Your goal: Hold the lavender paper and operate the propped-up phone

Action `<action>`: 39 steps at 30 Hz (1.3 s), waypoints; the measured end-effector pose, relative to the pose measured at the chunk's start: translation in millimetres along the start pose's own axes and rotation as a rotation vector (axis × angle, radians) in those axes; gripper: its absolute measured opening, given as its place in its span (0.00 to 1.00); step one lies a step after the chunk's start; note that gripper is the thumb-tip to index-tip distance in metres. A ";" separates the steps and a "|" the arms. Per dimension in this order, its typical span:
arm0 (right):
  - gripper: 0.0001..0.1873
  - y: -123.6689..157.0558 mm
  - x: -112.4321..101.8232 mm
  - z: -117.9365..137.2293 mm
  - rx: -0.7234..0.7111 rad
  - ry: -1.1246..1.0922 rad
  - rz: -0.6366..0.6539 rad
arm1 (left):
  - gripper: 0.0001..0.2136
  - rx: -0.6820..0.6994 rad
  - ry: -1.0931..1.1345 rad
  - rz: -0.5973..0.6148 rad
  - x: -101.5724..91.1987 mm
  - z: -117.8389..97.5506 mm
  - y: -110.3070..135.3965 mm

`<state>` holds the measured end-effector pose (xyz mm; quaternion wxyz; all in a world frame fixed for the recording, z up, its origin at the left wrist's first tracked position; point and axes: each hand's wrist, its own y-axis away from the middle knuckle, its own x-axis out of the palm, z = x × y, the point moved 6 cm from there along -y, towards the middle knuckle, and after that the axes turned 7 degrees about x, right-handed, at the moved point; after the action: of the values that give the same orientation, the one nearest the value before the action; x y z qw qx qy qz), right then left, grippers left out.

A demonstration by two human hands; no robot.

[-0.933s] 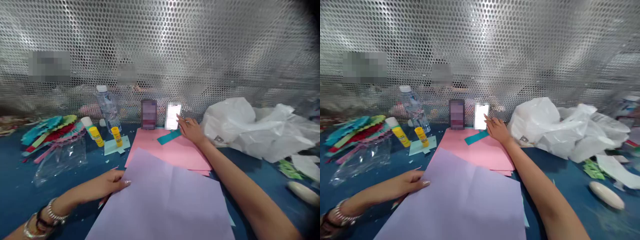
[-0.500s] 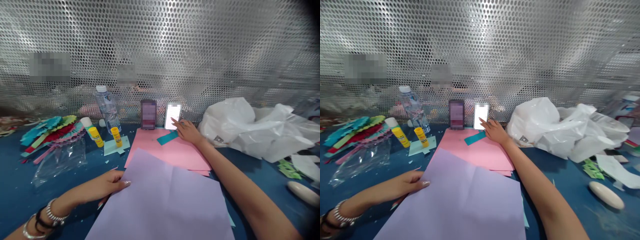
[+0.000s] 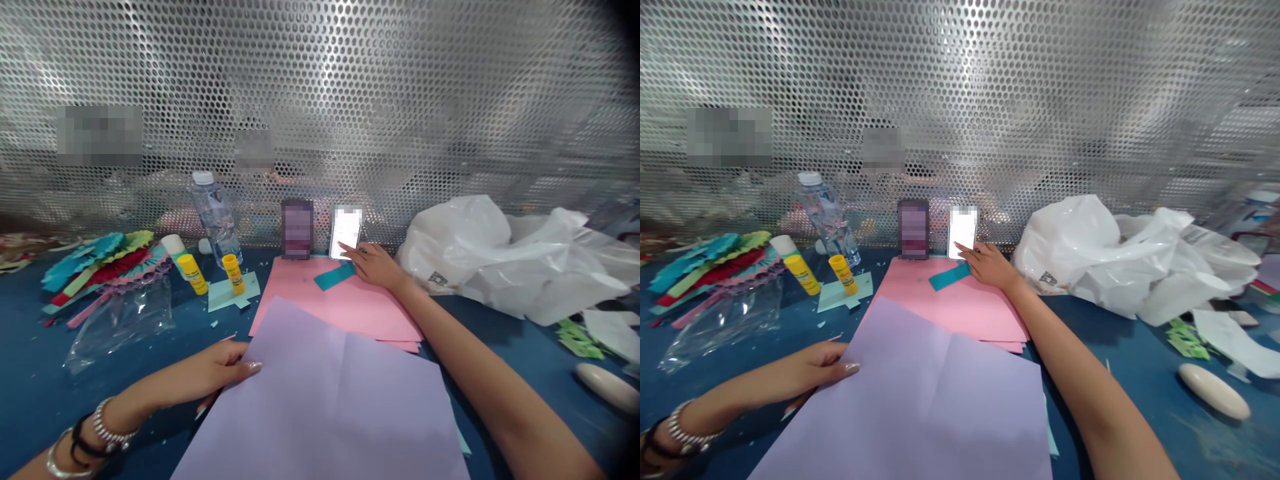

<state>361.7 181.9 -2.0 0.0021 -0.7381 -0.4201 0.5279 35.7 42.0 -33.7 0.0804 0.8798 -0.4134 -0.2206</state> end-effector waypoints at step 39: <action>0.22 10.2 -1.0 -13.9 0.070 -0.106 -0.169 | 0.22 -0.035 0.012 0.024 4.8 -7.8 0.2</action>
<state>378.8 180.8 0.5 0.0502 -0.6705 -0.4619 0.5784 41.7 37.9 -28.3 0.1008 0.8745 -0.4194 -0.2217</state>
